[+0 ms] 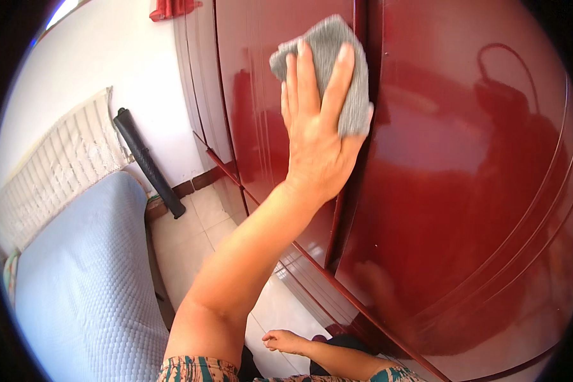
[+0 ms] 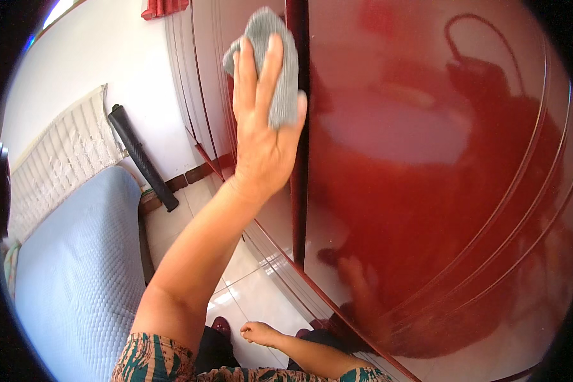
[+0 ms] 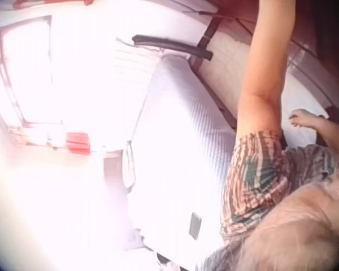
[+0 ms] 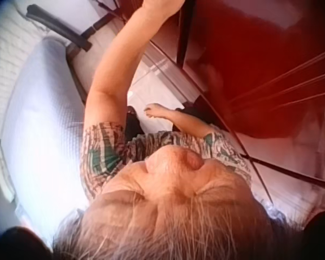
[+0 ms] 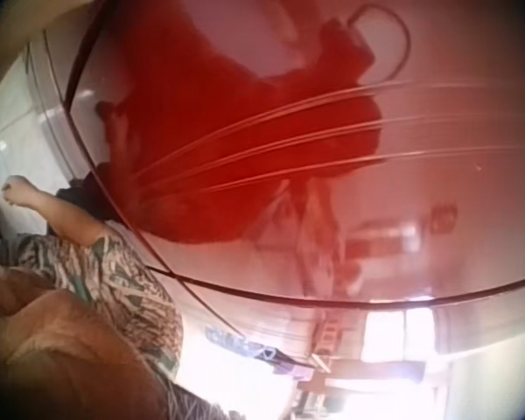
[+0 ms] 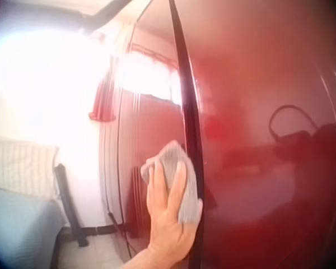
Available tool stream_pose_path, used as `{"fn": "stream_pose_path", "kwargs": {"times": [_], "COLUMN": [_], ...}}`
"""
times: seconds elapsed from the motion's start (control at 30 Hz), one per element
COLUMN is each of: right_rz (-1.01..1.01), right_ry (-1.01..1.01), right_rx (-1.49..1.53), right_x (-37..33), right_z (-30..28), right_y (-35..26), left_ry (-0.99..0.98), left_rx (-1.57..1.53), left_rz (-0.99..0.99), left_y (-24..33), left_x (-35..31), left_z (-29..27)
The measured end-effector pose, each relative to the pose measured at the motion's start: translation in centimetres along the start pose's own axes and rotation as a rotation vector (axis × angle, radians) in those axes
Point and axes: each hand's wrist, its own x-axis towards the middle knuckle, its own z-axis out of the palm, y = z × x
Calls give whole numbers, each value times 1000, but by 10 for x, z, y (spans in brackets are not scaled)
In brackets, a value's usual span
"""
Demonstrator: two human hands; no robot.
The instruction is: The person wipes the upper doors and lower panels of a large red cabinet using a grey cloth.
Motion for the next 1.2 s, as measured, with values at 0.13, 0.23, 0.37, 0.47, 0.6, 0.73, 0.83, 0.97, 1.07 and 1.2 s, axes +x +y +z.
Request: {"fn": "stream_pose_path", "kwargs": {"times": [0.13,0.23,0.37,0.47,0.6,0.73,0.83,0.97,1.07,1.2], "right_rz": [-35,-71,33,-6,-124,-157,-183,-199,-185,-114], "right_ry": [10,-11,-69,-44,-65,-133,-160,-183,-176,-207], "right_rx": [-9,-62,-225,-283,-331,-365,-368,-357,-387,-424], "right_x": [2,6,5,1,-6,-12,1,8,5,9], "right_z": [2,1,-1,1,4,3,13,18,20,17], "right_y": [8,14,2,1,8,6,28,38,31,38], "left_ry": [-90,-267,-414,-373,-288,-52,100,101,7,-157], "left_rx": [-60,-45,-99,-111,-89,-115,-178,-215,-154,-152], "left_rz": [-62,-211,-243,-227,-112,-127,-265,-599,-751,-872], "left_y": [-13,-2,20,23,6,-21,-66,-118,-114,-42], "left_x": [-97,-192,-276,-242,-153,-74,-45,-83,-160,-232], "left_z": [-3,-17,-24,-23,-14,-1,9,5,3,-1]}}
